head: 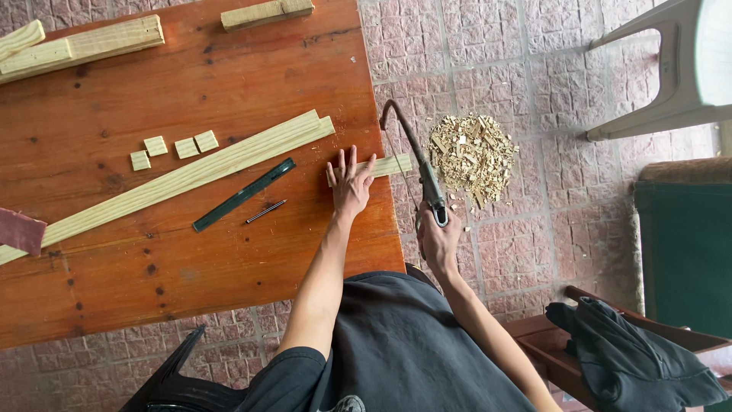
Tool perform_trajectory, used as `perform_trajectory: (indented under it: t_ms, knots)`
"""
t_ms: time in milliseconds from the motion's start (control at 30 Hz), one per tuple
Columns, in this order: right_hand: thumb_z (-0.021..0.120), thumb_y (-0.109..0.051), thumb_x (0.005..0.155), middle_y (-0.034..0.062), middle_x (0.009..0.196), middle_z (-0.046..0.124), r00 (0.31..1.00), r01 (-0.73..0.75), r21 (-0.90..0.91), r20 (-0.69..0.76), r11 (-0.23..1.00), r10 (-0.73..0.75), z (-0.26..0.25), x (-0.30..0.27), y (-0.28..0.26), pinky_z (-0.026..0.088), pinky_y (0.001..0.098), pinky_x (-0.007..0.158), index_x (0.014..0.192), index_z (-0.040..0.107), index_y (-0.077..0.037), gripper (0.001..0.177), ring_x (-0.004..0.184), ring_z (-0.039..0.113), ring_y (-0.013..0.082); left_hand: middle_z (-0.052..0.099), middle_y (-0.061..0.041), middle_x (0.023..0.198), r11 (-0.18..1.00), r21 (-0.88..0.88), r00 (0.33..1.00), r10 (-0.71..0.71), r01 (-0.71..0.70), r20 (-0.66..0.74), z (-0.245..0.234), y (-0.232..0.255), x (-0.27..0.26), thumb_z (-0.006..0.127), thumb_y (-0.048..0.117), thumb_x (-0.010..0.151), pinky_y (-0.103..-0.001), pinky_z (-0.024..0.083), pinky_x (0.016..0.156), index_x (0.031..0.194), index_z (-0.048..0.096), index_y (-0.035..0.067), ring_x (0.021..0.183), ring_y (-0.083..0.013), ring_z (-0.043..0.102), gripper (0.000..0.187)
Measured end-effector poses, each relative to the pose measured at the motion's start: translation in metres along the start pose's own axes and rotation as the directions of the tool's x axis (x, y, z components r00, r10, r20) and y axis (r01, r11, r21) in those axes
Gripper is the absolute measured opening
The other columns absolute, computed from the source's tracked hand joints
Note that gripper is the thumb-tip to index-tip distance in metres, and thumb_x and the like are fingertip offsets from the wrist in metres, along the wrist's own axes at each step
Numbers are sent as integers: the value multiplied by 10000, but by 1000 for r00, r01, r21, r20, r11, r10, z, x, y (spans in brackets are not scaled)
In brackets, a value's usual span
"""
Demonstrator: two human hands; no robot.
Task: The person measures and marks a long wooden plank with a ruler and pen, then uses a hand saw to cut the plank into smaller pieces. The process is repeated multiple times to produce several small wooden blocks.
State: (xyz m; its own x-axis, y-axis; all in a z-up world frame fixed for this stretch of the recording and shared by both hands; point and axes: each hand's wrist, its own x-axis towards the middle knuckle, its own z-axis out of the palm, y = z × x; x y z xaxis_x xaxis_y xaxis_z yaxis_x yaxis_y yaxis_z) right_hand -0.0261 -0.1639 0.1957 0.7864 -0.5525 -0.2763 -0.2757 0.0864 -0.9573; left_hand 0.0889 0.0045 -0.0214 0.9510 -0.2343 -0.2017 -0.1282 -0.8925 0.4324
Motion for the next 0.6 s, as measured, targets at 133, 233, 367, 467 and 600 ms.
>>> perform_trajectory:
  t_ms: [133,233,367,467,600]
  knots:
    - [727,-92,886,74,420,549,1000,11,-52,30,999,-10,6,-2,8,383,264,410,669,640,-97,233,364,522,140,77,-14,1885,1000,9,1000,-10,10,11,11,-8,6,447,435,1160,-719,-19,1325,1697,346,544,1725,-369,-9,557]
    - [746,-147,922,63,406,548,999,17,-116,35,993,-13,8,-3,0,383,262,410,672,665,-110,265,350,498,130,70,-10,1885,999,-30,1000,-22,23,12,8,-5,8,447,427,1163,-722,-23,1321,1692,365,542,1723,-374,-12,547]
    - [746,-135,920,43,416,541,999,28,-110,25,994,-26,10,-1,1,385,254,426,682,660,-114,254,374,492,115,73,-5,1884,999,-41,999,-14,16,32,8,-1,19,460,423,1158,-725,-35,1317,1680,394,542,1722,-377,-12,540]
    - [738,-121,927,47,400,532,999,33,-69,13,997,-33,11,-2,-6,374,254,415,658,642,-116,286,362,469,117,75,-18,1884,1000,-20,999,2,-1,38,5,-1,20,465,420,1156,-740,-34,1312,1686,382,539,1721,-390,-13,550]
    - [725,-101,927,47,396,542,999,31,-110,13,993,-30,6,-2,5,382,248,407,627,636,-127,314,351,501,120,57,-17,1885,1000,-12,999,6,-5,44,7,-1,22,444,430,1161,-746,-24,1306,1687,376,539,1718,-399,-25,542]
